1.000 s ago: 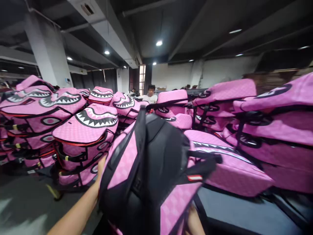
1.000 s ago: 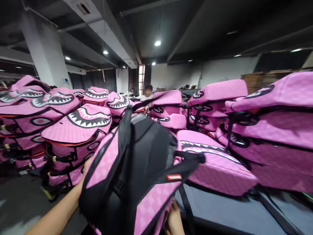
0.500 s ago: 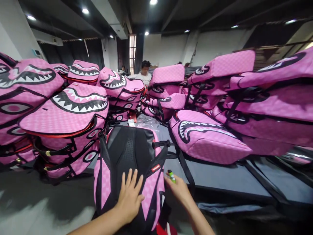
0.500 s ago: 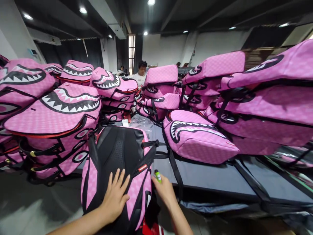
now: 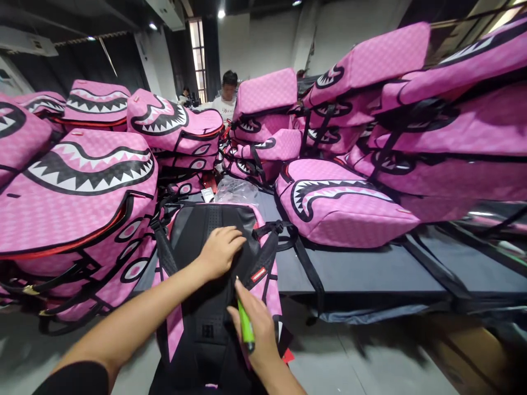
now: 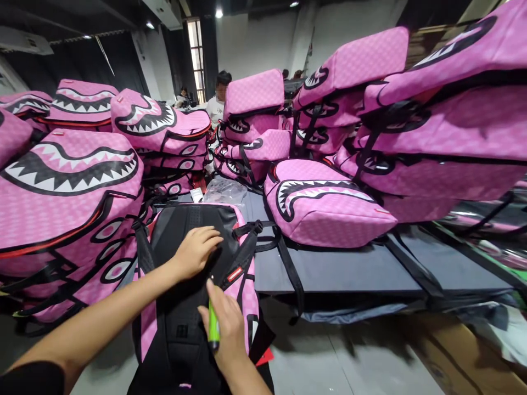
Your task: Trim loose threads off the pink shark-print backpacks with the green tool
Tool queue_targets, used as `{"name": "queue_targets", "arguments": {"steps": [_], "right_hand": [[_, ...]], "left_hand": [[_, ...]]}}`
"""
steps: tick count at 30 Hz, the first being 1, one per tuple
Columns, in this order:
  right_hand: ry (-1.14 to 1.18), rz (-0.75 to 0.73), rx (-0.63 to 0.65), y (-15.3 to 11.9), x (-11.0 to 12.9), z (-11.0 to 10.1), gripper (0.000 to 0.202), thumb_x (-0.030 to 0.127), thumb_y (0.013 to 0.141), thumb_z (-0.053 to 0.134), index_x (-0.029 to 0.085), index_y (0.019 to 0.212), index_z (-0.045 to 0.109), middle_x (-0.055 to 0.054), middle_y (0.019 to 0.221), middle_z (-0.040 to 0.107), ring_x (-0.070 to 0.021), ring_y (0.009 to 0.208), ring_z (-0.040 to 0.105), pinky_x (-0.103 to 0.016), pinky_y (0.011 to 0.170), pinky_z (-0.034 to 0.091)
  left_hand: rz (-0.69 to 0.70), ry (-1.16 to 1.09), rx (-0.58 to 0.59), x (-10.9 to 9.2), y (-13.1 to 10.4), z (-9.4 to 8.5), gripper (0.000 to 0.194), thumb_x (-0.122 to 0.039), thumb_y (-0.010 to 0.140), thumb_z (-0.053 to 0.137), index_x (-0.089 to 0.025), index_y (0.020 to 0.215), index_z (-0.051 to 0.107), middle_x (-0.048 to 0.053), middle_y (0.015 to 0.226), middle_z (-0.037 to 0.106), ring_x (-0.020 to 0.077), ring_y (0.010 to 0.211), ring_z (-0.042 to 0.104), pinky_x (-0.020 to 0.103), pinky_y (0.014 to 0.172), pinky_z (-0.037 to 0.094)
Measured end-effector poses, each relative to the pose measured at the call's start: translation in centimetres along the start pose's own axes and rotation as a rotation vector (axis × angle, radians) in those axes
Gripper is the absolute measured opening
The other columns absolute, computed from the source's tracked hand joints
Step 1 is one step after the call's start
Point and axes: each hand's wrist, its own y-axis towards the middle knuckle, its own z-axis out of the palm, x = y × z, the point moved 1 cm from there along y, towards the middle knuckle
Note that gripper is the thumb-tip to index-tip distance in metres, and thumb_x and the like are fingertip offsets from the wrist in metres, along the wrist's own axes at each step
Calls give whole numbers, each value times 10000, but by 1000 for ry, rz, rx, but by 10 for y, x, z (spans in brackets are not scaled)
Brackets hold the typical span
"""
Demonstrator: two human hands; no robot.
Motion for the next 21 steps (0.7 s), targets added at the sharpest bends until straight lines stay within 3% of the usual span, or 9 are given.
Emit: {"name": "queue_targets", "arguments": {"steps": [2, 4, 7, 11, 15, 18, 21], "right_hand": [[-229, -237, 26, -10, -4, 1, 404, 165, 911, 572, 207, 1313, 570, -132, 1157, 712, -260, 1064, 675, -530, 1000, 483], [-321, -372, 132, -9, -5, 0, 327, 193, 916, 576, 188, 1241, 607, -114, 1087, 725, -273, 1095, 649, -593, 1059, 399], [-308, -510, 327, 6, -4, -1, 313, 274, 926, 576, 165, 1219, 604, -60, 885, 703, -216, 920, 649, -492, 1024, 449], [-347, -576, 419, 17, -13, -18, 322, 308, 922, 582, 132, 1191, 604, -18, 698, 623, -173, 640, 558, -369, 720, 495], [-383, -596, 376, 3, -35, -57, 277, 231, 929, 552, 73, 1147, 618, -20, 647, 605, -154, 572, 525, -334, 598, 419], [-376, -568, 295, -8, -51, -82, 276, 183, 904, 591, 66, 1153, 604, 7, 594, 569, -140, 544, 494, -322, 574, 401], [-364, -526, 260, -14, -63, -89, 336, 169, 889, 617, 64, 1206, 577, 23, 573, 551, -138, 536, 493, -323, 580, 418]], "left_hand": [[206, -1, 93, 4, 34, 12, 264, -323, 973, 439, -243, 1087, 664, 59, 1157, 692, 230, 1275, 492, 406, 1103, 367], [341, 15, 165, 3, 60, 27, 326, -441, 958, 466, -211, 937, 697, 84, 956, 726, 255, 1143, 552, 414, 1070, 359], [444, 49, 240, 1, 79, 39, 461, -537, 942, 451, -174, 817, 706, 97, 778, 715, 248, 887, 582, 430, 930, 385], [512, 76, 312, 11, 71, 29, 546, -594, 935, 414, -175, 750, 711, 79, 732, 704, 210, 756, 555, 395, 803, 355], [458, 142, 348, 47, 51, 1, 584, -640, 919, 398, -182, 741, 712, 73, 735, 681, 193, 752, 525, 379, 798, 327], [234, 273, 329, 94, 42, -20, 582, -658, 921, 372, -200, 817, 715, 62, 847, 679, 211, 870, 522, 398, 862, 329], [30, 416, 246, 128, 40, -35, 597, -597, 971, 305, -171, 894, 715, 64, 897, 670, 239, 1041, 489, 500, 1036, 260]]}}
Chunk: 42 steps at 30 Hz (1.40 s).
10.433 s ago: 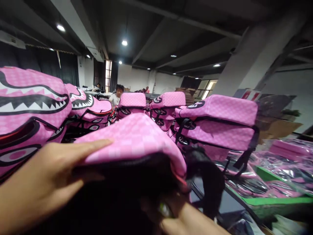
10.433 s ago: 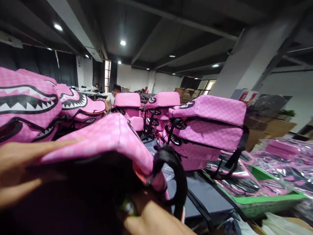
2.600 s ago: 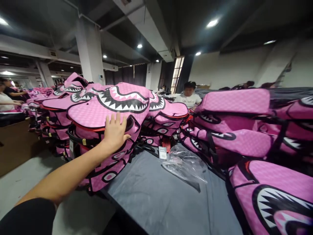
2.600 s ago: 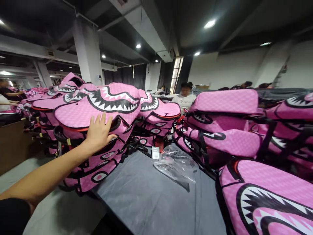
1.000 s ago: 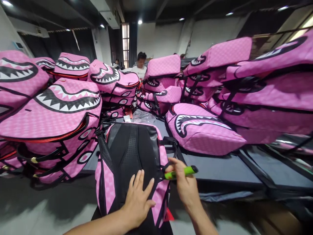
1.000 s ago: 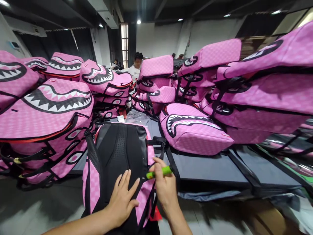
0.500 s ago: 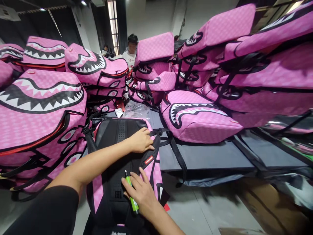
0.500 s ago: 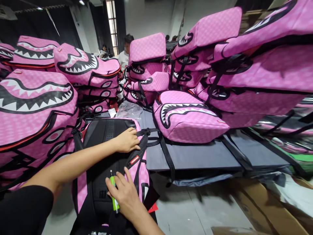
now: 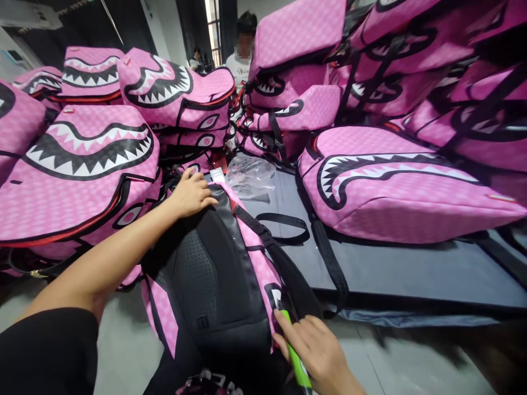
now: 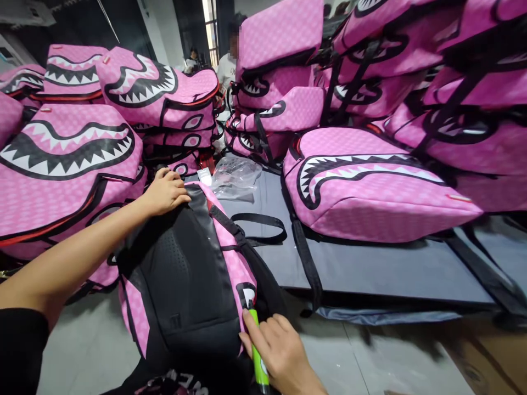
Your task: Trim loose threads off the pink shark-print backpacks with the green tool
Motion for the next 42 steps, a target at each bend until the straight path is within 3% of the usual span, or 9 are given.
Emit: {"name": "queue_targets", "arguments": {"steps": [3, 6, 10, 14, 17, 22, 27, 35, 42], "right_hand": [[43, 73, -26, -9, -2, 7, 432, 184, 890, 627, 67, 1295, 535, 25, 573, 566, -135, 509, 508, -318, 556, 433], [186, 257, -68, -14, 3, 7, 475, 214, 905, 616, 115, 1357, 509, -10, 667, 653, -133, 537, 577, -294, 559, 489], [461, 789, -225, 14, 17, -7, 350, 348, 909, 594, 194, 1223, 628, -69, 886, 734, -185, 693, 700, -309, 666, 588], [836, 1240, -325, 76, 21, 3, 361, 444, 829, 676, 195, 1089, 659, -19, 722, 713, -148, 508, 644, -283, 549, 570], [1062, 1268, -414, 107, 11, 29, 401, 521, 815, 658, 166, 1001, 633, 39, 554, 598, -114, 396, 530, -252, 406, 464], [861, 1199, -539, 95, 4, 59, 327, 466, 829, 661, 152, 918, 649, 13, 626, 605, -116, 491, 550, -253, 451, 448], [795, 1202, -547, 92, 10, 61, 296, 438, 853, 641, 148, 913, 647, 10, 650, 610, -112, 489, 543, -279, 500, 483], [618, 1163, -393, 104, 11, 65, 292, 439, 852, 633, 157, 924, 660, -45, 778, 683, -149, 582, 616, -324, 577, 544], [631, 1196, -381, 108, 11, 67, 277, 429, 863, 625, 161, 930, 649, -37, 761, 688, -144, 553, 619, -333, 594, 560]], "left_hand": [[24, 17, -15, -5, 0, -3, 648, -690, 913, 347, -149, 920, 704, 82, 949, 661, 268, 1092, 483, 545, 1106, 210], [141, -80, -44, -41, -1, -9, 643, -753, 836, 432, -161, 910, 671, 93, 1002, 650, 294, 1094, 509, 562, 1105, 243], [314, -203, -36, -90, -5, -12, 490, -649, 825, 578, -171, 916, 638, 65, 929, 638, 279, 1064, 530, 562, 1128, 242], [307, -235, 41, -110, -7, -3, 407, -547, 754, 725, -176, 899, 642, 56, 888, 632, 260, 978, 552, 546, 1111, 308], [240, -229, 23, -113, -12, 0, 403, -524, 726, 761, -173, 891, 649, 62, 898, 628, 265, 993, 553, 548, 1129, 302], [225, -304, -82, -120, -29, 1, 287, -430, 760, 757, -187, 840, 627, 22, 857, 612, 236, 971, 550, 519, 1141, 315], [210, -332, -189, -124, -39, 9, 207, -367, 804, 721, -197, 821, 605, 6, 850, 602, 221, 989, 538, 496, 1161, 311], [194, -343, -248, -123, -43, 21, 154, -330, 870, 638, -196, 809, 597, 7, 836, 590, 213, 1000, 540, 496, 1160, 333], [182, -349, -263, -124, -43, 25, 148, -318, 873, 632, -194, 805, 589, 11, 832, 583, 213, 1001, 538, 499, 1156, 341]]}}
